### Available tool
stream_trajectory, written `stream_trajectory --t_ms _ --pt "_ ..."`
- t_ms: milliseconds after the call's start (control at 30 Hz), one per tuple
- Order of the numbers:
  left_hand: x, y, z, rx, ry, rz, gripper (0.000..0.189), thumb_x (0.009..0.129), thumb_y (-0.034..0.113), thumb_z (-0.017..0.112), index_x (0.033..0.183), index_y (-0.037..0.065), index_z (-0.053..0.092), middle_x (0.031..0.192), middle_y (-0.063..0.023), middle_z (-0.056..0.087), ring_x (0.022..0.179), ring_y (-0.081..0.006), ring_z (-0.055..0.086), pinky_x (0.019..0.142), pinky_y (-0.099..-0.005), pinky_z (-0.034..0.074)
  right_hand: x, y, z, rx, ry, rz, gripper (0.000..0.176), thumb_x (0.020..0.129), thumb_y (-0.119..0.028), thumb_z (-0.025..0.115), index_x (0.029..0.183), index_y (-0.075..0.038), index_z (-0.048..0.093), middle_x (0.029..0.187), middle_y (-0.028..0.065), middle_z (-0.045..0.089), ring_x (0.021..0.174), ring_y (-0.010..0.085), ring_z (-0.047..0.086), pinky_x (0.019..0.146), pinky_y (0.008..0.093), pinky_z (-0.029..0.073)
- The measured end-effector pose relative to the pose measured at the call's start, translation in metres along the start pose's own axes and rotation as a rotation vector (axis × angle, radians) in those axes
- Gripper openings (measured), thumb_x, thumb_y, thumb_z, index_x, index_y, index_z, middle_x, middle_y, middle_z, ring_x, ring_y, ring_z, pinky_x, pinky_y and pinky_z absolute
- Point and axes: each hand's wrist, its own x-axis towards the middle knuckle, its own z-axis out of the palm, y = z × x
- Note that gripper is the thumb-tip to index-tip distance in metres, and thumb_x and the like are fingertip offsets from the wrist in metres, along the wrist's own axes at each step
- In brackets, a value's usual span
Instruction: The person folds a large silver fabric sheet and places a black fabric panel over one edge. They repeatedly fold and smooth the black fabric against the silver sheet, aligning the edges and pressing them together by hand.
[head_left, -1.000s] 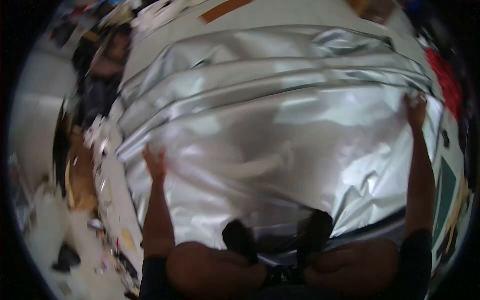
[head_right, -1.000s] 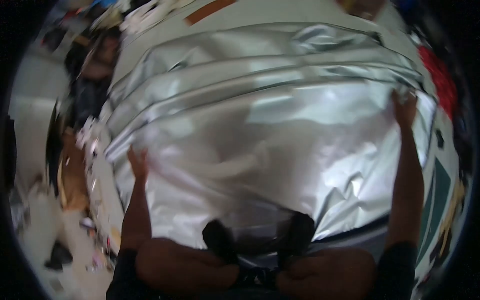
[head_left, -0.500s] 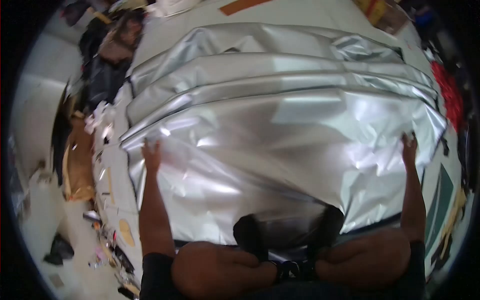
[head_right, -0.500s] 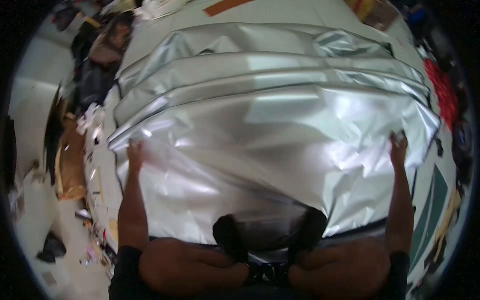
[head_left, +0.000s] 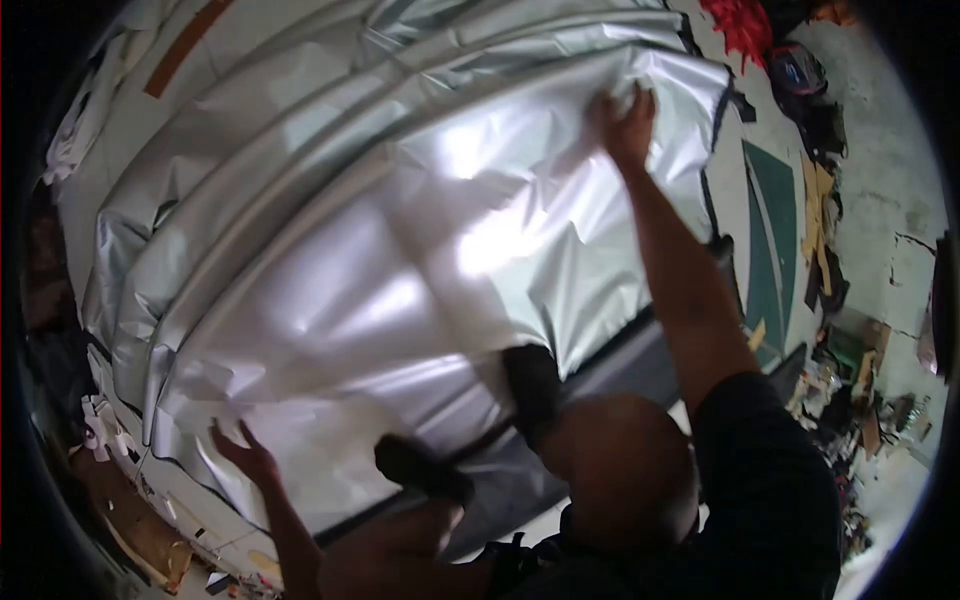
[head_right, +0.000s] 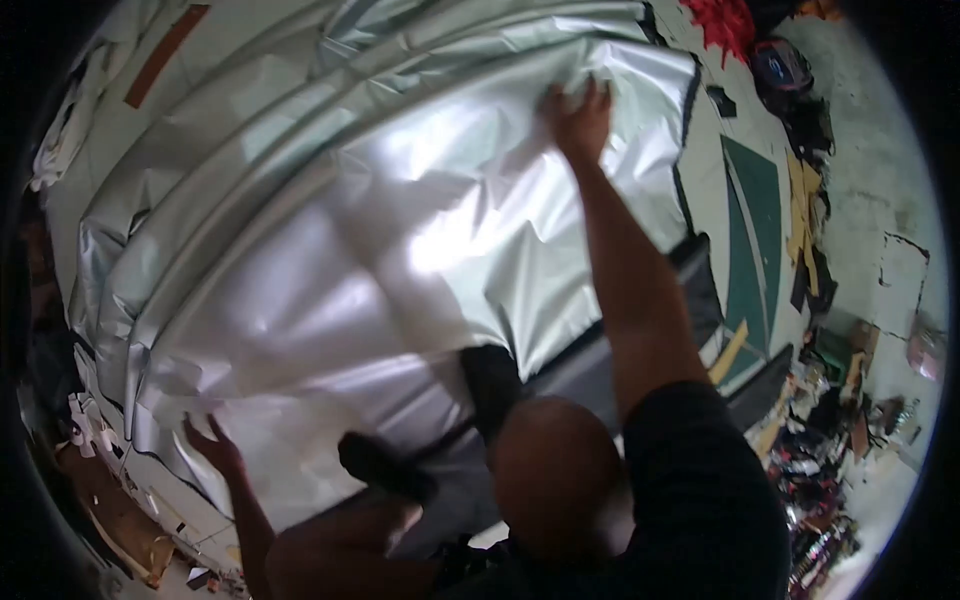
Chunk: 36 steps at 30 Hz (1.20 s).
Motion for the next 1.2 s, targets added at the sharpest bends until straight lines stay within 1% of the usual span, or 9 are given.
stream_trajectory --t_ms 200,400,633,733,867,900,1000,1100,1200 --pt "-0.175 0.095 -0.146 -0.073 -0.887 -0.124 0.055 0.092 0.028 0.055 0.133 -0.003 0.037 0.130 -0.0221 0.044 0.124 -0.0358 0.040 0.104 -0.0432 0.031 -0.154 -0.065 -0.152 0.156 -0.801 -0.115 0.068 0.082 -0.038 0.064 0.136 -0.009 0.035 0.137 0.0277 0.032 0.118 0.0446 0.043 0.096 0.0493 0.040" --pt "-0.295 0.158 -0.319 -0.269 -1.209 -0.504 0.052 0.091 0.030 0.057 0.129 -0.002 0.040 0.123 -0.0196 0.048 0.116 -0.0333 0.045 0.098 -0.0418 0.036 -0.235 -0.005 -0.356 0.185 -1.639 0.377 0.057 0.086 -0.044 0.058 0.126 -0.005 0.049 0.128 0.0207 0.047 0.118 0.0360 0.047 0.097 0.0433 0.039" --pt "-0.376 0.181 -0.420 -0.445 -1.200 -0.932 0.049 0.090 0.032 0.058 0.124 0.000 0.045 0.115 -0.0166 0.053 0.107 -0.0305 0.051 0.090 -0.0402 0.042 -0.218 0.036 -0.513 -0.028 -1.716 0.849 0.050 0.087 -0.049 0.051 0.110 -0.005 0.060 0.118 0.0171 0.059 0.104 0.0338 0.058 0.088 0.0429 0.047" --pt "-0.394 0.169 -0.426 -0.503 -1.191 -0.972 0.048 0.089 0.033 0.058 0.122 0.000 0.046 0.111 -0.0154 0.055 0.103 -0.0293 0.053 0.087 -0.0395 0.044 -0.209 0.040 -0.560 0.018 -1.637 0.620 0.040 0.088 -0.043 0.051 0.104 -0.007 0.061 0.106 0.0168 0.063 0.102 0.0347 0.059 0.086 0.0437 0.048" --pt "-0.413 0.127 -0.412 -0.597 -1.183 -0.850 0.047 0.088 0.034 0.059 0.120 0.001 0.049 0.107 -0.0137 0.057 0.098 -0.0276 0.057 0.083 -0.0386 0.048 -0.260 0.049 -0.614 0.023 -1.497 0.891 0.034 0.088 -0.037 0.050 0.098 -0.006 0.062 0.096 0.0180 0.063 0.099 0.0377 0.057 0.085 0.0442 0.048" --pt "-0.419 0.116 -0.405 -0.633 -1.173 -0.786 0.046 0.088 0.035 0.059 0.119 0.002 0.050 0.105 -0.0133 0.058 0.097 -0.0272 0.057 0.082 -0.0384 0.048 -0.322 0.085 -0.629 0.061 -1.525 0.033 0.036 0.089 -0.039 0.054 0.101 -0.006 0.061 0.093 0.0132 0.064 0.084 0.0312 0.062 0.077 0.0405 0.049" --pt "-0.411 0.136 -0.417 -0.655 -1.094 -1.222 0.047 0.088 0.035 0.058 0.119 0.001 0.049 0.105 -0.0137 0.059 0.097 -0.0271 0.058 0.081 -0.0380 0.049 -0.330 0.053 -0.696 0.120 -1.476 1.163 0.032 0.089 -0.035 0.056 0.105 -0.007 0.059 0.099 0.0117 0.064 0.091 0.0302 0.062 0.080 0.0393 0.049" --pt "-0.416 0.144 -0.428 -0.546 -1.097 -1.110 0.046 0.089 0.036 0.055 0.121 0.003 0.049 0.105 -0.0140 0.058 0.098 -0.0264 0.057 0.082 -0.0386 0.047 -0.349 0.043 -0.766 0.101 -1.521 0.875 0.049 0.087 -0.046 0.052 0.113 -0.005 0.058 0.107 0.0198 0.062 0.107 0.0341 0.056 0.090 0.0414 0.045" --pt "-0.432 0.145 -0.443 -0.505 -1.111 -1.120 0.044 0.089 0.037 0.055 0.120 0.006 0.050 0.103 -0.0117 0.059 0.094 -0.0239 0.058 0.079 -0.0362 0.046 -0.350 0.048 -0.815 0.133 -1.590 0.999 0.049 0.087 -0.043 0.053 0.114 -0.003 0.058 0.114 0.0202 0.059 0.110 0.0346 0.054 0.093 0.0410 0.043"
